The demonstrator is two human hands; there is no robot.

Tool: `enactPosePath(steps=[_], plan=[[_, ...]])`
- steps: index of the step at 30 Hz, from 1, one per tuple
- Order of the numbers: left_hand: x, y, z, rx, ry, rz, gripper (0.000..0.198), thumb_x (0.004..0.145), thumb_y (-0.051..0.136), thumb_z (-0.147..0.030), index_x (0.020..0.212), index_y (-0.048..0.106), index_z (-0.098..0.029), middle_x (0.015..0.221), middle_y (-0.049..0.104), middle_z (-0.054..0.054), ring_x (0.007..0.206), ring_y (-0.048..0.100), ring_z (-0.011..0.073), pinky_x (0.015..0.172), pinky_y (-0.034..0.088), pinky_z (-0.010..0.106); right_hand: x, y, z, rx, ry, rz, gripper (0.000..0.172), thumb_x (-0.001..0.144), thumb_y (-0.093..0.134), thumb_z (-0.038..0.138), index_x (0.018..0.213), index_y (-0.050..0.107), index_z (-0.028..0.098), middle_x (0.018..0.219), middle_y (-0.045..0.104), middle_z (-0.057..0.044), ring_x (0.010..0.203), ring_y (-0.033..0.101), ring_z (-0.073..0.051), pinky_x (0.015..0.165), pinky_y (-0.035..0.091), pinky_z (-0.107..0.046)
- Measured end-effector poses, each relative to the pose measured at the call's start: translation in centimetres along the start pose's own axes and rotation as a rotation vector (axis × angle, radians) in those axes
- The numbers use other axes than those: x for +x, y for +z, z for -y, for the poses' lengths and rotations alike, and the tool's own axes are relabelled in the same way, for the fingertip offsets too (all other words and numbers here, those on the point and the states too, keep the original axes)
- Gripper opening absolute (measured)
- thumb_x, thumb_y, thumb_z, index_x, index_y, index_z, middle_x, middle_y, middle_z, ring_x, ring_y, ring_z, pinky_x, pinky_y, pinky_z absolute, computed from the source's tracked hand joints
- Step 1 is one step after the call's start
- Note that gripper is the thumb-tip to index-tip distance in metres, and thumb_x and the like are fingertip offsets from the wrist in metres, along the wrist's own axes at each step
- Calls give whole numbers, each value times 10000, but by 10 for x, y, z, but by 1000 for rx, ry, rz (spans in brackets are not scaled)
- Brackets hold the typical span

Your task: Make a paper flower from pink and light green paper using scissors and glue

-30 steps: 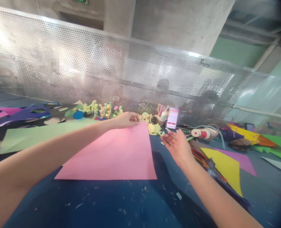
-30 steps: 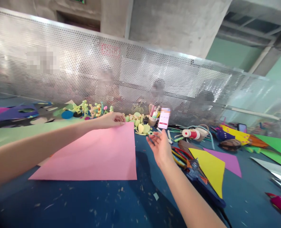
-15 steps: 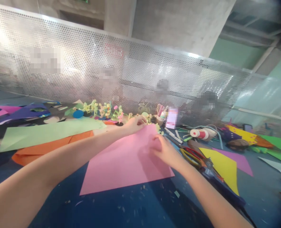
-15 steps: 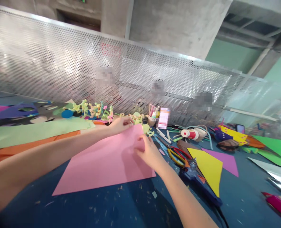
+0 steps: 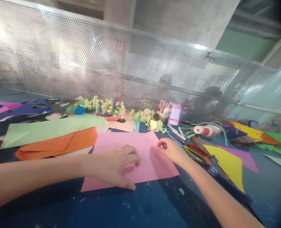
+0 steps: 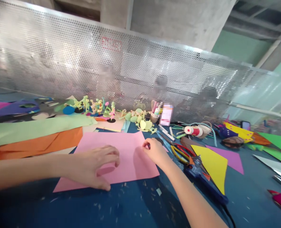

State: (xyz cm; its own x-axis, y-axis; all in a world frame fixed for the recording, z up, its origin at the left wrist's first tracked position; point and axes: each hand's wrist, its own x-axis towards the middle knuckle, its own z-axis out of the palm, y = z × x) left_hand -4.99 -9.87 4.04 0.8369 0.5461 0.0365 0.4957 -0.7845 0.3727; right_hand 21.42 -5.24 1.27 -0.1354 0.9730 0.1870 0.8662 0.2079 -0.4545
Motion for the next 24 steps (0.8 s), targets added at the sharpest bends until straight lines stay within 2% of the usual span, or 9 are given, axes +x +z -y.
enactPosePath(steps=[2, 4, 5, 7, 12, 16, 18, 21, 24], plan=[[-6, 4, -4, 6, -2, -14, 378, 705, 622, -452, 1013, 512, -263, 1117, 479, 42, 1049, 448, 245, 896, 398, 380, -4, -11, 6, 20, -46, 75, 101, 729, 550, 221, 797, 623, 204, 855, 607, -32, 704, 546, -165, 692, 417, -294], [-11, 8, -7, 15, 1, -46, 333, 719, 614, -395, 1004, 509, -260, 1108, 472, 45, 1049, 448, 244, 896, 406, 377, -9, -25, 12, 90, -121, 209, 150, 750, 529, 206, 856, 632, 233, 903, 612, -10, 766, 566, -156, 723, 426, -275], [-14, 10, -9, 18, 4, -63, 320, 723, 612, -371, 1002, 508, -257, 1103, 471, 46, 1048, 449, 241, 900, 406, 376, -12, -33, 15, 162, -152, 292, 166, 763, 523, 212, 889, 628, 241, 930, 609, -7, 811, 568, -160, 746, 426, -275], [-19, 13, -12, 22, 3, -90, 330, 723, 612, -360, 1018, 504, -258, 1106, 467, 50, 1040, 453, 239, 905, 407, 382, -16, -47, 19, 298, -143, 356, 170, 778, 531, 250, 925, 618, 244, 959, 601, -6, 880, 561, -170, 783, 419, -283], [-22, 16, -14, 88, 22, -182, 466, 688, 647, -383, 1100, 478, -244, 1121, 472, 67, 1063, 426, 255, 926, 391, 386, -18, -63, 20, 627, 6, 167, 222, 761, 592, 373, 947, 573, 253, 890, 573, 7, 747, 556, -151, 642, 435, -251], [-18, 12, -6, 290, 81, -240, 222, 821, 466, -210, 1039, 504, -186, 1048, 511, 81, 1006, 454, 218, 884, 406, 336, -11, -52, 10, 789, 85, 0, 287, 734, 625, 391, 974, 551, 253, 1008, 569, 1, 793, 571, -153, 645, 448, -238], [-16, 10, 1, 427, 117, -214, 205, 861, 367, -133, 994, 519, -173, 1009, 535, 83, 982, 470, 217, 858, 416, 333, -5, -39, 3, 739, 64, -56, 292, 758, 590, 395, 1000, 536, 240, 1054, 573, -20, 851, 578, -168, 686, 461, -253], [-14, 9, 13, 523, 111, -157, 196, 861, 356, -100, 941, 523, -166, 943, 558, 75, 886, 508, 209, 767, 449, 311, 1, -16, -7, 493, -12, -51, 277, 818, 477, 388, 1039, 517, 226, 1001, 607, -46, 851, 600, -190, 715, 486, -309], [-14, 10, 18, 519, 51, -132, 167, 826, 411, -100, 933, 518, -170, 891, 564, 68, 790, 528, 199, 679, 463, 296, 3, 1, -8, 346, -58, -83, 187, 741, 555, 305, 891, 602, 205, 992, 591, -75, 928, 571, -237, 841, 440, -386]])
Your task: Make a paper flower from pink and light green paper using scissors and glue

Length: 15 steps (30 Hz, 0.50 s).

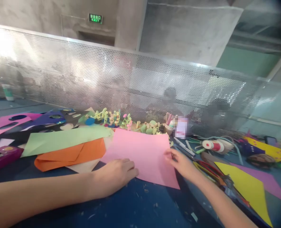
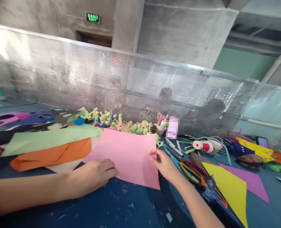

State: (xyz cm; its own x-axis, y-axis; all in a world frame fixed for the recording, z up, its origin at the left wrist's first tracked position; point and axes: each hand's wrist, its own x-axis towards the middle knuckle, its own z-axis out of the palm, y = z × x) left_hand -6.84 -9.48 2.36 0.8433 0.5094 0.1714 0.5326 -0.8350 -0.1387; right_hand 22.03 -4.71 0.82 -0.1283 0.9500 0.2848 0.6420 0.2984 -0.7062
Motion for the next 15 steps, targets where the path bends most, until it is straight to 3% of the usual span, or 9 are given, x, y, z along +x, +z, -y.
enactPosePath(steps=[4, 5, 7, 8, 9, 15], plan=[[1, -2, -2, -40, -41, -8, 205, 808, 413, -97, 967, 515, -176, 891, 566, 65, 803, 541, 208, 692, 465, 309, -7, 7, 24, -261, -54, -135, 117, 658, 645, 272, 745, 626, 196, 1069, 515, -108, 1011, 483, -299, 935, 322, -469], [2, -3, -3, -61, -51, -13, 217, 808, 406, -96, 977, 515, -177, 892, 567, 63, 801, 543, 207, 692, 464, 308, -11, 7, 35, -322, -73, -90, 114, 681, 639, 299, 735, 619, 200, 992, 542, -90, 963, 506, -277, 898, 360, -439], [5, -4, -1, -107, -73, -31, 240, 807, 395, -95, 1000, 512, -179, 902, 568, 61, 801, 546, 202, 685, 462, 301, -20, 8, 54, -238, -78, 191, 147, 755, 589, 352, 819, 607, 221, 878, 590, -38, 818, 556, -204, 777, 438, -342], [6, -3, 0, -133, -85, -46, 246, 806, 394, -96, 1006, 511, -180, 904, 569, 60, 803, 547, 199, 686, 461, 296, -25, 9, 61, -173, -99, 327, 171, 774, 577, 360, 887, 604, 234, 903, 605, -22, 800, 564, -179, 752, 448, -306], [8, -2, 2, -161, -100, -66, 248, 803, 396, -97, 1005, 512, -181, 904, 572, 56, 807, 549, 194, 691, 459, 290, -30, 10, 65, -143, -116, 372, 179, 760, 604, 345, 899, 605, 233, 902, 612, -14, 789, 568, -167, 733, 450, -281], [13, 12, 11, -291, -166, -205, 233, 748, 408, -63, 900, 529, -190, 849, 586, 29, 792, 549, 161, 697, 437, 253, -44, 20, 55, -136, -190, 294, 86, 812, 554, 227, 838, 636, 225, 873, 615, -17, 828, 580, -161, 745, 450, -254]])
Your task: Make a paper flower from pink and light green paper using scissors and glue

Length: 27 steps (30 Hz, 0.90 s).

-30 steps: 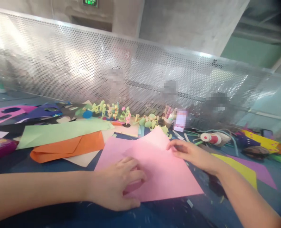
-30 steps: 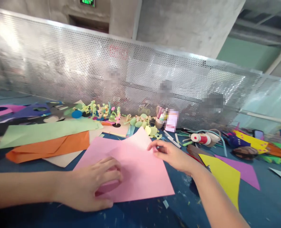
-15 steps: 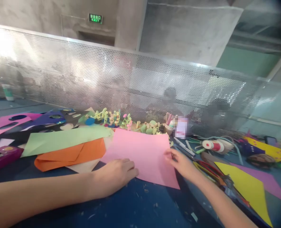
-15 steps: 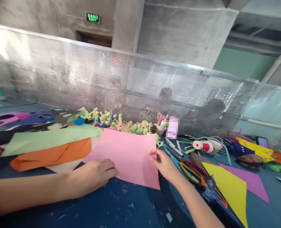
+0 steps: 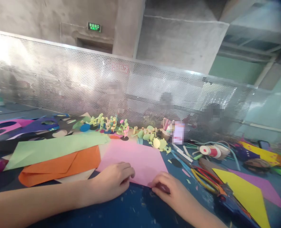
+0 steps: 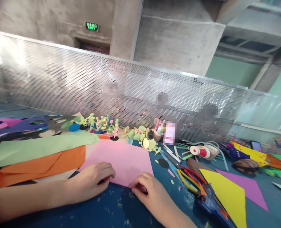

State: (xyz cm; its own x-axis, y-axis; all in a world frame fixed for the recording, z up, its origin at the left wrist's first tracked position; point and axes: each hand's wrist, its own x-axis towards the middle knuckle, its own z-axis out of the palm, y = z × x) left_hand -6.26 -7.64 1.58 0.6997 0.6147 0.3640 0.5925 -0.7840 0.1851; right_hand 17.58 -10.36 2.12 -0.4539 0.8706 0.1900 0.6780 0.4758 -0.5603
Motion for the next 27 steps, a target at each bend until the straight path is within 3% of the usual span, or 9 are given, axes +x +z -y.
enactPosePath(steps=[7, 12, 27], plan=[[-3, 0, 1, -57, 23, 14, 116, 824, 460, -187, 884, 560, -197, 810, 599, 24, 766, 536, 162, 664, 413, 248, 1, 5, -9, -48, -4, -69, 132, 850, 507, 260, 810, 629, 227, 832, 601, -22, 789, 584, -164, 713, 460, -254], [0, 0, 8, -86, 10, 64, 215, 911, 382, -275, 937, 585, -210, 849, 617, 24, 798, 551, 157, 717, 405, 253, 0, 4, -18, -91, 84, -118, 163, 832, 534, 328, 758, 630, 218, 765, 584, -13, 747, 573, -166, 673, 449, -255], [20, -6, 18, -63, -137, 196, 210, 869, 429, -341, 918, 595, -222, 834, 648, 19, 752, 578, 169, 668, 404, 249, 0, -5, -34, -249, 314, -183, 357, 727, 569, 525, 576, 547, 203, 626, 591, -11, 580, 533, -158, 531, 362, -254]])
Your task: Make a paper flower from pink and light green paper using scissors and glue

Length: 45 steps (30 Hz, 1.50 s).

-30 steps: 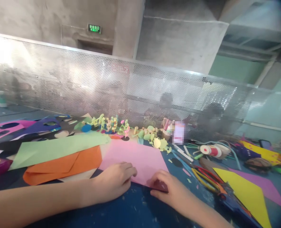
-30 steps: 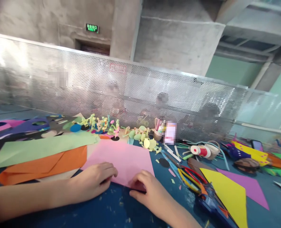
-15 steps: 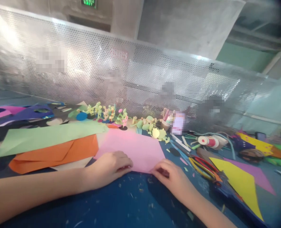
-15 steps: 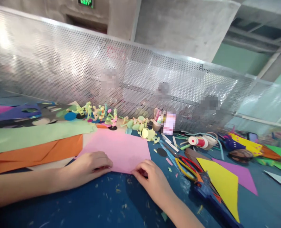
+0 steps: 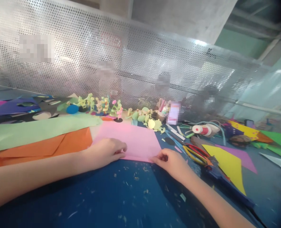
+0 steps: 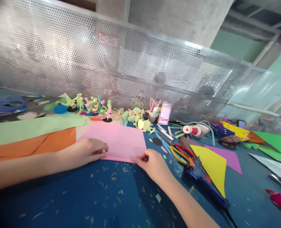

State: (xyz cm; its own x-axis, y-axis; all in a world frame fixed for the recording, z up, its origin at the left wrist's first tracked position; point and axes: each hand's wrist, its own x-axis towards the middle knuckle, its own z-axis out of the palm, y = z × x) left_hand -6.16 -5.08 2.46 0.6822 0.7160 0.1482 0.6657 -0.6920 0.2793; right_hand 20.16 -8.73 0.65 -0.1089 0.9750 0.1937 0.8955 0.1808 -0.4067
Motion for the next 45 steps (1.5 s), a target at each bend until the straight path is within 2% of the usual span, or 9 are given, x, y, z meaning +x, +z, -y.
enactPosePath(steps=[6, 12, 15, 17, 19, 22, 30, 38, 45], plan=[[3, -1, 4, -78, 4, 29, 234, 857, 428, -352, 909, 609, -212, 758, 627, 7, 661, 544, 140, 604, 387, 221, 2, 2, -2, -14, 11, -20, 370, 714, 578, 538, 568, 535, 201, 635, 604, -21, 577, 539, -158, 525, 367, -253], [1, -1, 4, -16, 63, 51, 213, 885, 396, -304, 927, 583, -209, 828, 617, 15, 741, 553, 149, 660, 401, 223, 2, 4, -4, 6, 1, -8, 393, 727, 563, 554, 564, 504, 202, 659, 602, -22, 615, 559, -165, 561, 387, -256], [0, 1, 3, 120, 175, -6, 275, 897, 368, -235, 1106, 546, -260, 958, 583, 39, 831, 545, 168, 726, 396, 250, 3, 6, -5, -2, -9, -13, 400, 733, 556, 558, 566, 480, 203, 657, 591, -19, 629, 564, -168, 571, 394, -256], [1, 3, 2, 224, 285, -37, 416, 879, 352, -147, 1228, 465, -343, 1055, 536, 44, 878, 525, 182, 763, 385, 276, 3, 6, -5, -16, -12, -15, 405, 731, 556, 564, 570, 470, 203, 651, 582, -14, 636, 563, -169, 573, 392, -256], [4, 6, 1, 244, 403, -17, 566, 832, 347, -66, 1286, 387, -402, 1085, 516, 36, 905, 510, 190, 782, 380, 287, 3, 7, -4, -36, -11, -17, 409, 731, 551, 572, 573, 471, 203, 648, 575, -12, 642, 559, -171, 564, 382, -256], [11, 9, -2, 153, 511, 54, 671, 764, 379, -17, 1325, 341, -383, 1045, 538, 40, 924, 506, 197, 789, 387, 278, 2, 7, -4, -50, -8, -20, 415, 739, 531, 582, 577, 471, 205, 653, 570, -10, 651, 555, -172, 552, 369, -255], [16, 12, -14, 74, 430, 86, 508, 830, 385, -92, 1271, 441, -338, 999, 544, 42, 886, 506, 185, 801, 393, 276, 1, 9, -7, -17, -32, -32, 379, 749, 549, 528, 587, 443, 203, 675, 550, -8, 690, 557, -174, 582, 390, -253], [17, 16, -17, 144, 410, 32, 441, 830, 403, -124, 1214, 500, -320, 960, 533, 41, 838, 533, 187, 763, 417, 297, -2, 11, 2, -20, -18, -47, 346, 782, 516, 508, 616, 476, 207, 680, 559, -15, 723, 531, -189, 637, 395, -285], [16, 16, -26, 157, 460, -22, 397, 822, 414, -117, 1181, 524, -243, 1061, 555, 64, 961, 504, 215, 863, 401, 335, -4, 12, 14, -107, 18, -85, 386, 733, 545, 563, 604, 462, 208, 682, 572, -21, 732, 520, -215, 648, 374, -315]])
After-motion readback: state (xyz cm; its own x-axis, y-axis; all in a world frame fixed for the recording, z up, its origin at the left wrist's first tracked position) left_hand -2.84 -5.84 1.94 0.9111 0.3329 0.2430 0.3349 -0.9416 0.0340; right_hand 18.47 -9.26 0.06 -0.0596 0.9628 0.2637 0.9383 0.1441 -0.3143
